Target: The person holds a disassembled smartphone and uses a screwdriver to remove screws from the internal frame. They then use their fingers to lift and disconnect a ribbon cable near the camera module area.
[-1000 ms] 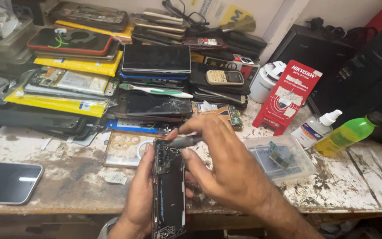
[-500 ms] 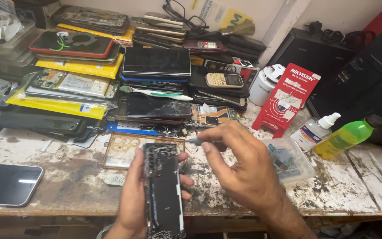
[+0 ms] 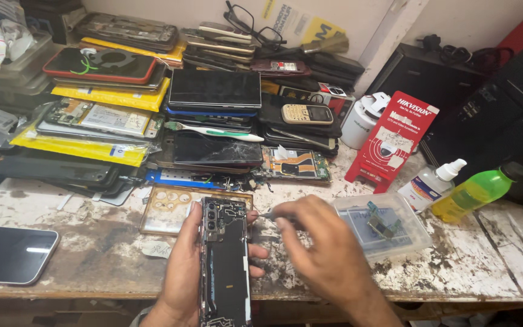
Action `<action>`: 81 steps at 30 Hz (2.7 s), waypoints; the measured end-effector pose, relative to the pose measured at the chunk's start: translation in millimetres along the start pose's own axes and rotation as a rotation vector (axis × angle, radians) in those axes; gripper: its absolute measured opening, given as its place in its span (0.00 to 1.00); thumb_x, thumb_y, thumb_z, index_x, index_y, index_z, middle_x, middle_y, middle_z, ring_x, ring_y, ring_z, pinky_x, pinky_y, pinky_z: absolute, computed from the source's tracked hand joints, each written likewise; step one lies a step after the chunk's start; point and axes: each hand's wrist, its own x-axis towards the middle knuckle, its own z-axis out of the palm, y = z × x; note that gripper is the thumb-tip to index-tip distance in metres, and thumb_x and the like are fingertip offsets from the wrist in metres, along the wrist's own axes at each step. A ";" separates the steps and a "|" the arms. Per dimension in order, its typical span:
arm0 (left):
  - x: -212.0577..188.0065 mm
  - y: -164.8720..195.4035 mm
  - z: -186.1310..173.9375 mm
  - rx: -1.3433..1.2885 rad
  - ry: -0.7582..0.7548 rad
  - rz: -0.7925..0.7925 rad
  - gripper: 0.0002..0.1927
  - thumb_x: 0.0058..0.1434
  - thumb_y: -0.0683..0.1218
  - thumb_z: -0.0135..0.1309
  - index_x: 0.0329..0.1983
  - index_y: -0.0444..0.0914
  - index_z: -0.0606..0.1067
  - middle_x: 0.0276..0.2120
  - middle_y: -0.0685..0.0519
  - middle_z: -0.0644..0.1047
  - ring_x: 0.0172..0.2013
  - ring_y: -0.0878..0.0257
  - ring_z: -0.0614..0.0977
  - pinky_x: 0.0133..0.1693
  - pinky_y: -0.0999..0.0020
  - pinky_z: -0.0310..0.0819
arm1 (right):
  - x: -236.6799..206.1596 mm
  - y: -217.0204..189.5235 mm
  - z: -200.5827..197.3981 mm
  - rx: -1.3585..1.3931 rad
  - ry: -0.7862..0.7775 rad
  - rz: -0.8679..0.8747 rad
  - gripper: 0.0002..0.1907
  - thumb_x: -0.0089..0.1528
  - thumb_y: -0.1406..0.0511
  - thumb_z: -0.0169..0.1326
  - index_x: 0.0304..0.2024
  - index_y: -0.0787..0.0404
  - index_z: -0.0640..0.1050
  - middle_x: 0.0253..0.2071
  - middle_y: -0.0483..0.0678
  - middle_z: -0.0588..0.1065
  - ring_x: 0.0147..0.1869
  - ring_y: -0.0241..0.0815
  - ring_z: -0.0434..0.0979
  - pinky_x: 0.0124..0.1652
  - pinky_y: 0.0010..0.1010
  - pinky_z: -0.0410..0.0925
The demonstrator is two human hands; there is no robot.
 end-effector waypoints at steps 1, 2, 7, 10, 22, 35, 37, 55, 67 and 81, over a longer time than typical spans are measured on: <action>0.1 0.4 -0.1 0.005 -0.004 0.006 0.45 0.67 0.72 0.23 0.59 0.33 0.75 0.29 0.37 0.83 0.24 0.53 0.86 0.27 0.65 0.84 | -4.1 2.3 -1.2 0.018 0.043 0.010 0.06 0.63 0.67 0.56 0.42 0.61 0.79 0.39 0.50 0.79 0.43 0.42 0.82 0.42 0.34 0.74; -0.4 0.9 0.1 -0.004 -0.016 0.013 0.45 0.67 0.72 0.23 0.59 0.33 0.74 0.30 0.37 0.83 0.25 0.53 0.86 0.27 0.65 0.84 | -7.7 4.5 1.1 0.012 0.082 0.089 0.07 0.62 0.67 0.57 0.42 0.61 0.79 0.38 0.50 0.80 0.40 0.42 0.83 0.39 0.34 0.74; -4.9 4.0 3.8 -0.079 0.051 0.064 0.43 0.66 0.67 0.23 0.59 0.29 0.71 0.41 0.40 0.85 0.28 0.52 0.86 0.28 0.59 0.84 | -20.7 21.0 20.3 -0.075 0.234 0.274 0.10 0.60 0.64 0.59 0.39 0.64 0.76 0.31 0.50 0.80 0.30 0.42 0.84 0.30 0.33 0.74; -11.3 4.3 2.8 -0.109 -0.272 0.013 0.50 0.68 0.72 0.21 0.62 0.25 0.69 0.37 0.33 0.81 0.31 0.50 0.87 0.31 0.61 0.86 | -23.1 32.7 26.7 -0.172 0.128 0.436 0.11 0.62 0.62 0.59 0.39 0.61 0.74 0.29 0.51 0.80 0.29 0.44 0.84 0.28 0.34 0.74; -18.7 -5.7 1.6 -0.145 -0.303 0.047 0.48 0.69 0.71 0.20 0.63 0.24 0.68 0.46 0.32 0.79 0.36 0.49 0.87 0.37 0.60 0.87 | -20.6 46.8 42.1 -0.318 -0.181 0.389 0.08 0.63 0.61 0.56 0.35 0.56 0.72 0.30 0.47 0.76 0.36 0.44 0.79 0.36 0.38 0.74; -12.4 -17.4 -10.5 -0.051 -0.167 0.075 0.40 0.69 0.67 0.25 0.55 0.31 0.74 0.37 0.40 0.83 0.32 0.51 0.87 0.34 0.63 0.86 | -17.7 -17.6 8.5 0.335 -0.026 0.052 0.12 0.61 0.67 0.59 0.48 0.59 0.81 0.50 0.48 0.75 0.54 0.45 0.80 0.45 0.34 0.76; -11.9 -21.3 -14.6 -0.086 -0.053 0.047 0.36 0.69 0.66 0.29 0.50 0.34 0.76 0.34 0.44 0.84 0.29 0.54 0.87 0.29 0.65 0.85 | -15.4 -25.8 6.6 0.147 -0.045 -0.092 0.15 0.58 0.68 0.63 0.49 0.59 0.81 0.50 0.50 0.76 0.55 0.48 0.77 0.51 0.37 0.72; -11.1 -18.2 -8.3 -0.121 -0.078 0.058 0.31 0.72 0.64 0.34 0.49 0.34 0.77 0.31 0.47 0.83 0.27 0.63 0.86 0.28 0.72 0.83 | 5.1 -23.1 -1.8 0.023 -0.263 -0.263 0.22 0.55 0.66 0.65 0.52 0.52 0.80 0.51 0.50 0.73 0.55 0.50 0.75 0.52 0.40 0.69; -9.1 -16.9 -3.1 -0.078 -0.064 -0.055 0.37 0.68 0.67 0.32 0.49 0.32 0.75 0.29 0.42 0.82 0.25 0.53 0.87 0.27 0.66 0.85 | 16.6 -16.0 -9.9 0.065 -0.367 -0.313 0.17 0.58 0.65 0.65 0.48 0.56 0.79 0.52 0.51 0.73 0.56 0.50 0.77 0.52 0.39 0.72; -7.1 -16.6 1.4 0.023 -0.011 -0.044 0.35 0.68 0.66 0.35 0.52 0.32 0.76 0.31 0.43 0.82 0.26 0.55 0.86 0.28 0.64 0.85 | 28.4 -24.0 -14.9 0.084 -0.517 -0.159 0.14 0.57 0.62 0.65 0.39 0.60 0.76 0.39 0.49 0.71 0.46 0.46 0.77 0.43 0.37 0.71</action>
